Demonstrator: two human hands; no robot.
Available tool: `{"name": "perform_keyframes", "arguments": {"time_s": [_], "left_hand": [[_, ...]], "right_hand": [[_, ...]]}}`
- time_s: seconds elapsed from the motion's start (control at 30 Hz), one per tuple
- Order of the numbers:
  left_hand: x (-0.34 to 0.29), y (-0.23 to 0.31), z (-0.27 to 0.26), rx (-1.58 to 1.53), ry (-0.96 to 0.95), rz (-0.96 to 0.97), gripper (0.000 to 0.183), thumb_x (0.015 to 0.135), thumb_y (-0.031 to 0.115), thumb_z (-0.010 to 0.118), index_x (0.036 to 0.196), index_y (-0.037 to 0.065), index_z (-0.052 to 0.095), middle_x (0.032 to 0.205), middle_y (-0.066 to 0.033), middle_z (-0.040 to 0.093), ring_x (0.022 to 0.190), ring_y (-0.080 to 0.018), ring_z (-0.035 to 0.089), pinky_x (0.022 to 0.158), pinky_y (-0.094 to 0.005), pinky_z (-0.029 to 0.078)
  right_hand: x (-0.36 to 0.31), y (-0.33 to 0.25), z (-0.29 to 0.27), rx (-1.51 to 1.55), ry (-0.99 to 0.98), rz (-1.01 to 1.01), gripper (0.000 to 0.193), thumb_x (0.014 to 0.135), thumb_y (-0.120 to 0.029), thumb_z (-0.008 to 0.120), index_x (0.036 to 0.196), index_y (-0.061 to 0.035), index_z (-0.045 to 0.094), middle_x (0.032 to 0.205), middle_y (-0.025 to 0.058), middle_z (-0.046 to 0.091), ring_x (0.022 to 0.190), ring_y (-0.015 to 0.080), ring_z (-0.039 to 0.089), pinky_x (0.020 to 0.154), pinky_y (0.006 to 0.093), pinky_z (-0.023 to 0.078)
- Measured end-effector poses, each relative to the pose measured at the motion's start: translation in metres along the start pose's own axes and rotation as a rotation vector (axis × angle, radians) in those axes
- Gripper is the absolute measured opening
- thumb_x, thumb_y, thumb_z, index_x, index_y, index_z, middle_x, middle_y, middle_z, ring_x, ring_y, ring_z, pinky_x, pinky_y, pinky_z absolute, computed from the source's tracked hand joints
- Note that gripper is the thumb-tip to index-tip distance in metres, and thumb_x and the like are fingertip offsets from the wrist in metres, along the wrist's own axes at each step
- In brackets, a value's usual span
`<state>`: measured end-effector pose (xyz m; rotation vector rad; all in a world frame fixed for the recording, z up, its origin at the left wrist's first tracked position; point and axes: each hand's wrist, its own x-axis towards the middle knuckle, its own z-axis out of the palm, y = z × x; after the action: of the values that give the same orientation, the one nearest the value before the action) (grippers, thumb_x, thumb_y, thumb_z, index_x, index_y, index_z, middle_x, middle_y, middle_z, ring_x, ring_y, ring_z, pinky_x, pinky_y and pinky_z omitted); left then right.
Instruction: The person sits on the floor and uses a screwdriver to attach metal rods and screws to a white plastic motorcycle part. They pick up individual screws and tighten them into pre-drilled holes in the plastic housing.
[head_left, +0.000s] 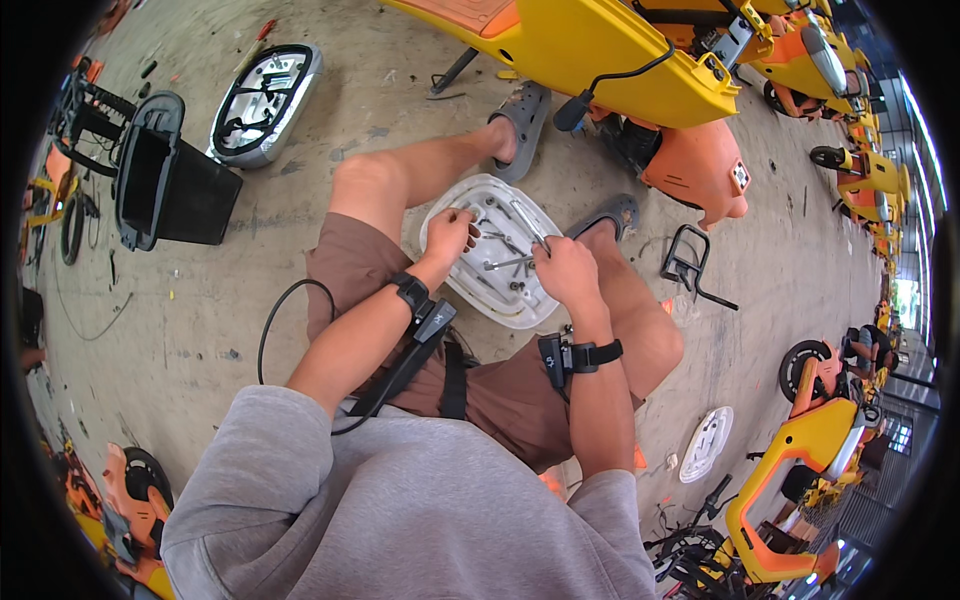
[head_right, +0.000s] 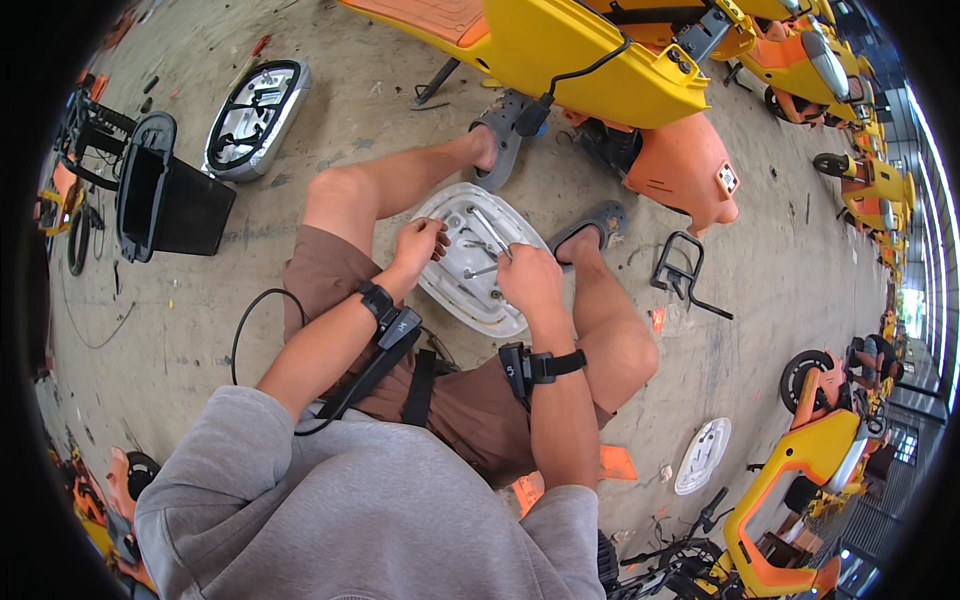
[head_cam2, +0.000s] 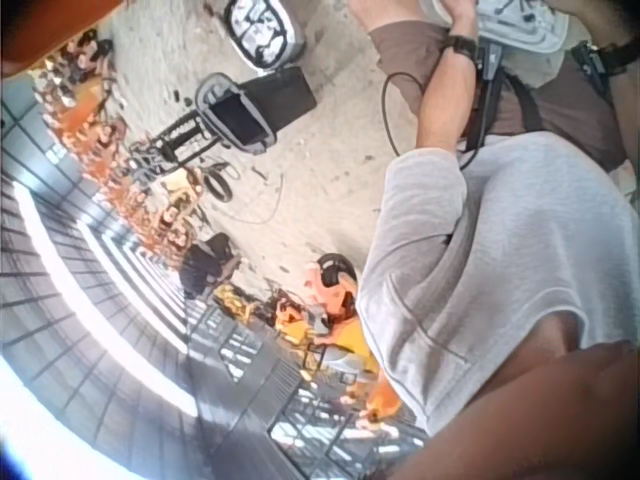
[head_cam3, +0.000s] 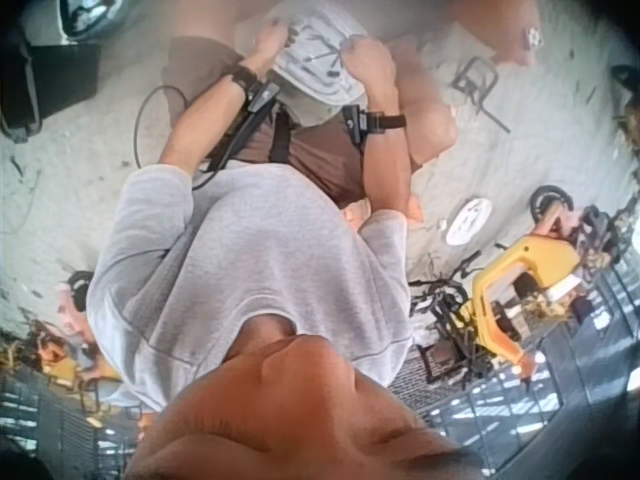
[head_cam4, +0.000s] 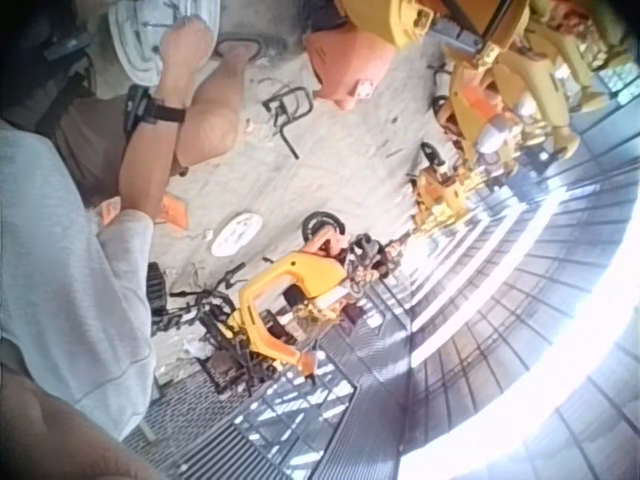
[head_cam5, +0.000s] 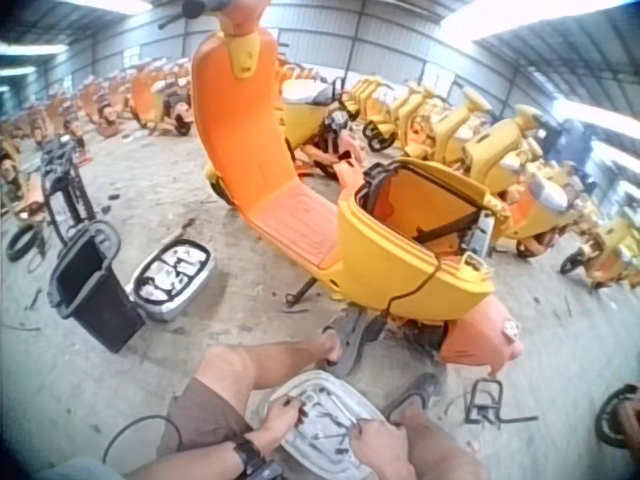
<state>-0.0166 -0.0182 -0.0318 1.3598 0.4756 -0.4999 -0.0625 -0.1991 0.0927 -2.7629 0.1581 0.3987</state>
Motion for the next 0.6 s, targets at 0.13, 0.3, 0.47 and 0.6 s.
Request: {"name": "perform_keyframes", "arguments": {"time_s": [0.13, 0.3, 0.47, 0.6], "left_hand": [[-0.002, 0.003, 0.0, 0.007, -0.01, -0.006, 0.023, 0.094, 0.019, 0.051, 0.093, -0.001, 0.062, 0.075, -0.0086, 0.064, 0.058, -0.0131, 0.057, 0.053, -0.0273, 0.045], [-0.002, 0.001, -0.001, 0.018, -0.025, 0.001, 0.023, 0.095, 0.02, 0.051, 0.093, -0.001, 0.062, 0.076, -0.0085, 0.064, 0.059, -0.0134, 0.057, 0.054, -0.0274, 0.046], [-0.001, 0.0, -0.001, 0.014, -0.042, 0.003, 0.024, 0.095, 0.02, 0.051, 0.095, -0.001, 0.063, 0.076, -0.0084, 0.064, 0.06, -0.0137, 0.058, 0.054, -0.0276, 0.046], [-0.001, 0.0, 0.0, 0.015, -0.043, 0.015, 0.025, 0.095, 0.021, 0.052, 0.093, -0.001, 0.063, 0.074, -0.0088, 0.065, 0.057, -0.0136, 0.057, 0.052, -0.0275, 0.045]], "right_hand": [[-0.001, -0.001, -0.002, -0.003, 0.004, 0.0, 0.026, 0.087, -0.023, 0.059, 0.085, 0.0005, 0.069, 0.081, 0.0247, 0.067, 0.082, 0.0416, 0.065, 0.077, 0.0499, 0.051], [0.0, 0.0, 0.001, 0.01, 0.012, -0.012, 0.025, 0.087, -0.022, 0.06, 0.085, 0.0012, 0.069, 0.081, 0.0254, 0.067, 0.081, 0.0422, 0.065, 0.077, 0.05, 0.051], [0.0, 0.001, 0.005, 0.042, 0.007, -0.017, 0.025, 0.087, -0.022, 0.06, 0.084, 0.0015, 0.069, 0.081, 0.0263, 0.067, 0.081, 0.0431, 0.065, 0.077, 0.05, 0.051], [0.002, 0.001, 0.008, 0.041, -0.016, -0.012, 0.025, 0.087, -0.022, 0.06, 0.083, 0.0012, 0.069, 0.082, 0.0263, 0.067, 0.081, 0.0432, 0.065, 0.078, 0.05, 0.051]]}}
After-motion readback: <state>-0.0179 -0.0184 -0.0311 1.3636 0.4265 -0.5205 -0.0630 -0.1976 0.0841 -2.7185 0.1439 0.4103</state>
